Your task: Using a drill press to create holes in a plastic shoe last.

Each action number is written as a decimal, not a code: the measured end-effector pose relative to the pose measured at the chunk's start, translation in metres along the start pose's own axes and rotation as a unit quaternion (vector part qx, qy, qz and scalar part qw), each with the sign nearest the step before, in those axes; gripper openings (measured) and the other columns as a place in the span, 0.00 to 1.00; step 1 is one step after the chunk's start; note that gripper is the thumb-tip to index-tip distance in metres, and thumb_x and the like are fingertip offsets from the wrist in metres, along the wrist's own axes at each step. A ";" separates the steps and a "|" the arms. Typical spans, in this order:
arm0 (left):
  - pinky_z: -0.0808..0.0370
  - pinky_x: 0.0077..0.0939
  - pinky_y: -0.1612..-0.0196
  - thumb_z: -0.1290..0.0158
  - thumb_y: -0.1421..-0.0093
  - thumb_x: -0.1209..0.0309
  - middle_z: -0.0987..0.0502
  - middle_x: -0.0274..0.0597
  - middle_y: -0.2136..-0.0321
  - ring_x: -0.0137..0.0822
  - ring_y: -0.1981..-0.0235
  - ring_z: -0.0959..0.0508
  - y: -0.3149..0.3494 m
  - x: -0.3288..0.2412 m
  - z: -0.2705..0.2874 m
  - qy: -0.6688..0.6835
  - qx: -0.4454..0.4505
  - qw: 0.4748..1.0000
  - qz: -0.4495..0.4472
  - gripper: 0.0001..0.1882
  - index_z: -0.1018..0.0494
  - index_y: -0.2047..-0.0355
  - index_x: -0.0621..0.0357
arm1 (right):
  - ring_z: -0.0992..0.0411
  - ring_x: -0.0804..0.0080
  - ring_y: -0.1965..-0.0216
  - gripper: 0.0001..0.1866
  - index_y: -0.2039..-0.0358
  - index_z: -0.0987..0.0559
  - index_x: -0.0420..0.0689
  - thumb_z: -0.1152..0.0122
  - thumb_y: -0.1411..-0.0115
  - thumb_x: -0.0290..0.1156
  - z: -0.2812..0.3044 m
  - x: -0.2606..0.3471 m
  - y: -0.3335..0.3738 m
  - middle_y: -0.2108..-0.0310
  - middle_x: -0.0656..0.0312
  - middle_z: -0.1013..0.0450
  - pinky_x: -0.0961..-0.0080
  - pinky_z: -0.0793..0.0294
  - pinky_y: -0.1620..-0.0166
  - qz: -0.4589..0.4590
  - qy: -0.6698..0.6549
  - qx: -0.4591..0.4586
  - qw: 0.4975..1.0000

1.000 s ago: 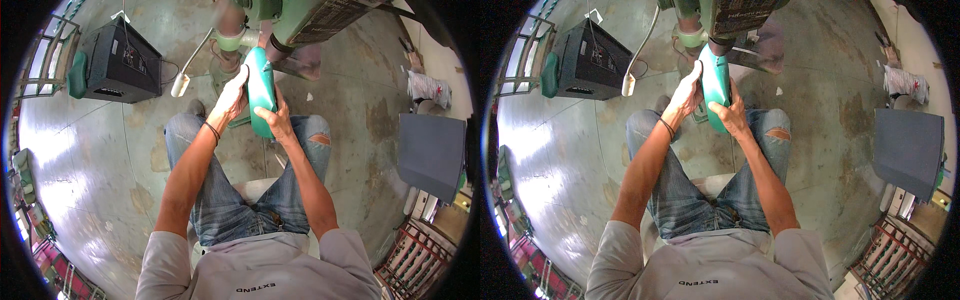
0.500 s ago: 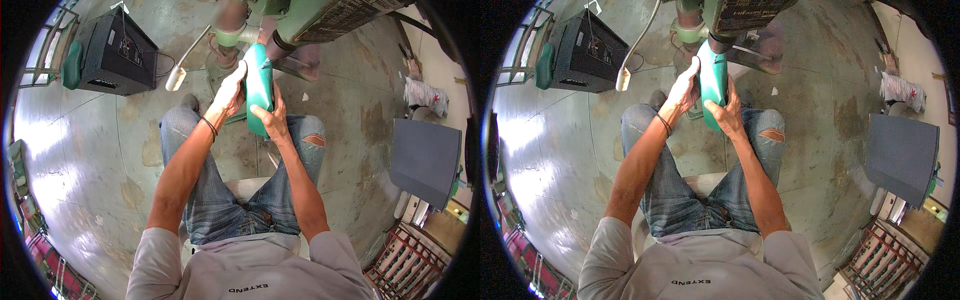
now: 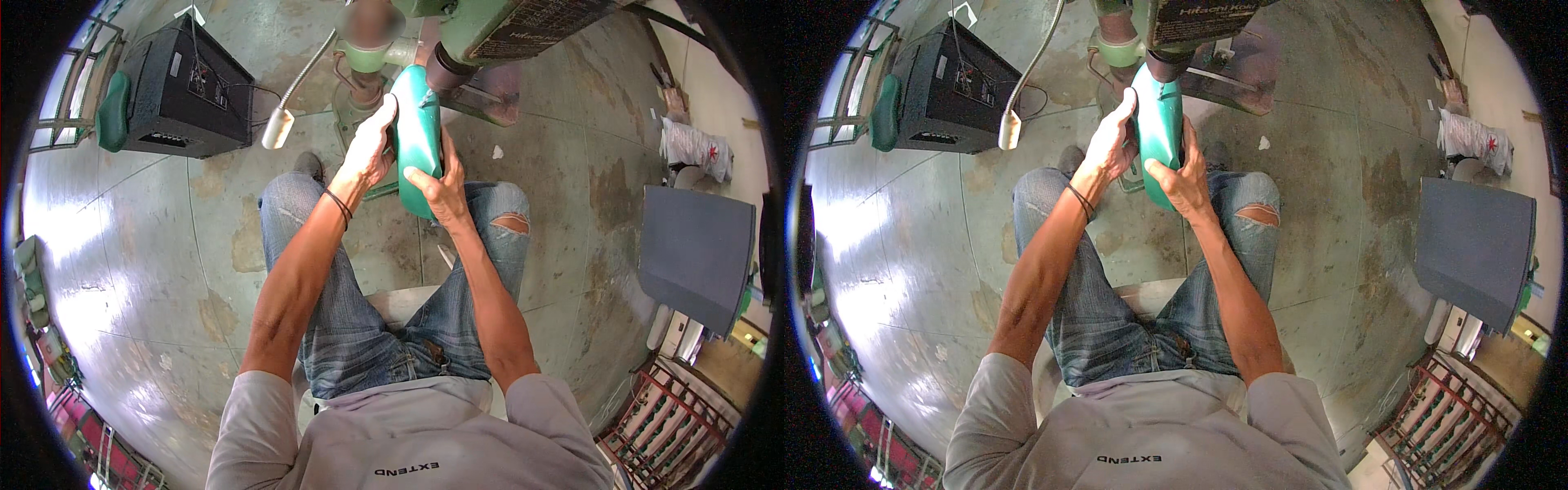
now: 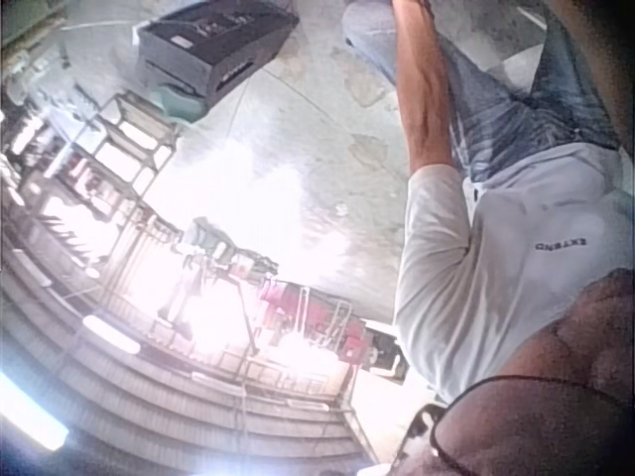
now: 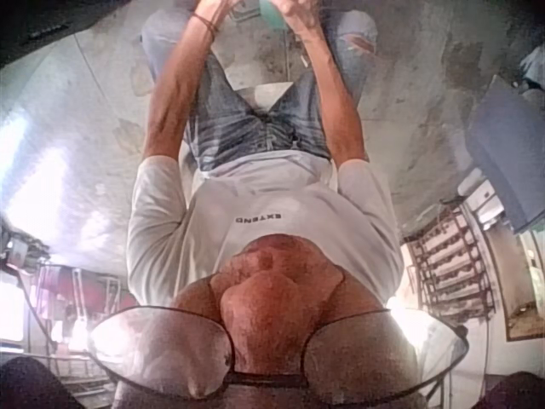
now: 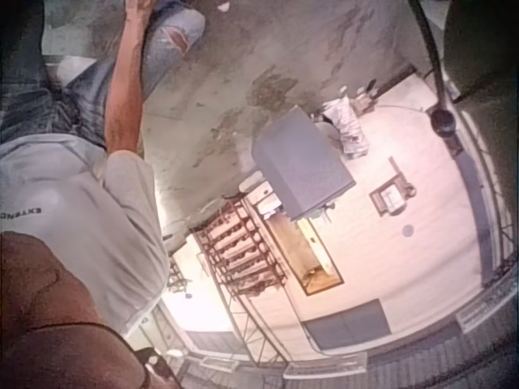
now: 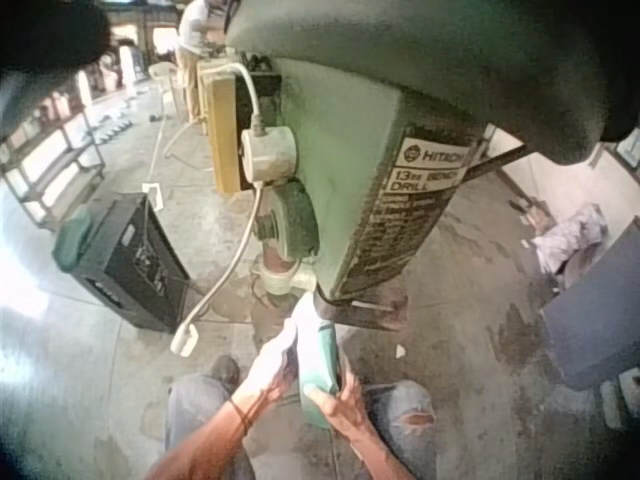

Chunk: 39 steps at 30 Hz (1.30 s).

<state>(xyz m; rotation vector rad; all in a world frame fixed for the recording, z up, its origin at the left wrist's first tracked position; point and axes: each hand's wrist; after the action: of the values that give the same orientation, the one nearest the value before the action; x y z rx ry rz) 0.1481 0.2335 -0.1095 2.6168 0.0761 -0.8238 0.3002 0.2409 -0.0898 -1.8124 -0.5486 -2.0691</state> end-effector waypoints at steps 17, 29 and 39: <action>0.28 0.37 0.43 0.49 0.33 0.52 0.27 0.44 0.47 0.38 0.48 0.26 -0.005 0.003 0.007 0.027 0.007 1.000 0.014 0.30 0.35 0.41 0.64 | 0.31 0.60 0.48 0.50 0.34 0.42 0.35 0.34 0.56 0.40 0.003 -0.002 -0.001 0.47 0.49 0.33 0.65 0.30 0.45 -0.010 -0.024 0.007 1.000; 0.29 0.25 0.52 0.45 0.36 0.54 0.24 0.38 0.59 0.28 0.56 0.27 -0.005 0.012 0.017 -0.270 -0.123 0.950 -0.101 0.26 0.27 0.51 0.66 | 0.32 0.58 0.46 0.49 0.32 0.41 0.41 0.36 0.57 0.37 0.004 -0.003 0.008 0.44 0.50 0.32 0.66 0.32 0.42 -0.094 -0.048 0.030 0.994; 0.26 0.36 0.44 0.59 0.29 0.47 0.26 0.45 0.48 0.37 0.51 0.25 -0.004 0.005 0.007 0.047 0.042 0.998 0.031 0.31 0.37 0.39 0.62 | 0.30 0.66 0.54 0.42 0.36 0.35 0.39 0.36 0.55 0.33 0.005 -0.003 0.002 0.53 0.55 0.29 0.70 0.28 0.51 -0.116 -0.133 0.015 0.984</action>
<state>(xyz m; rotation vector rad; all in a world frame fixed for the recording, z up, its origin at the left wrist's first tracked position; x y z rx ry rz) 0.1477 0.2344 -0.1195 2.7222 -0.0144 -0.6967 0.3064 0.2414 -0.0917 -2.1081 -0.8976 -1.9556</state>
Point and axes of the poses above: each hand's wrist, its own y-axis away from the middle knuckle, its own z-axis out of the back of the hand, x = y × z
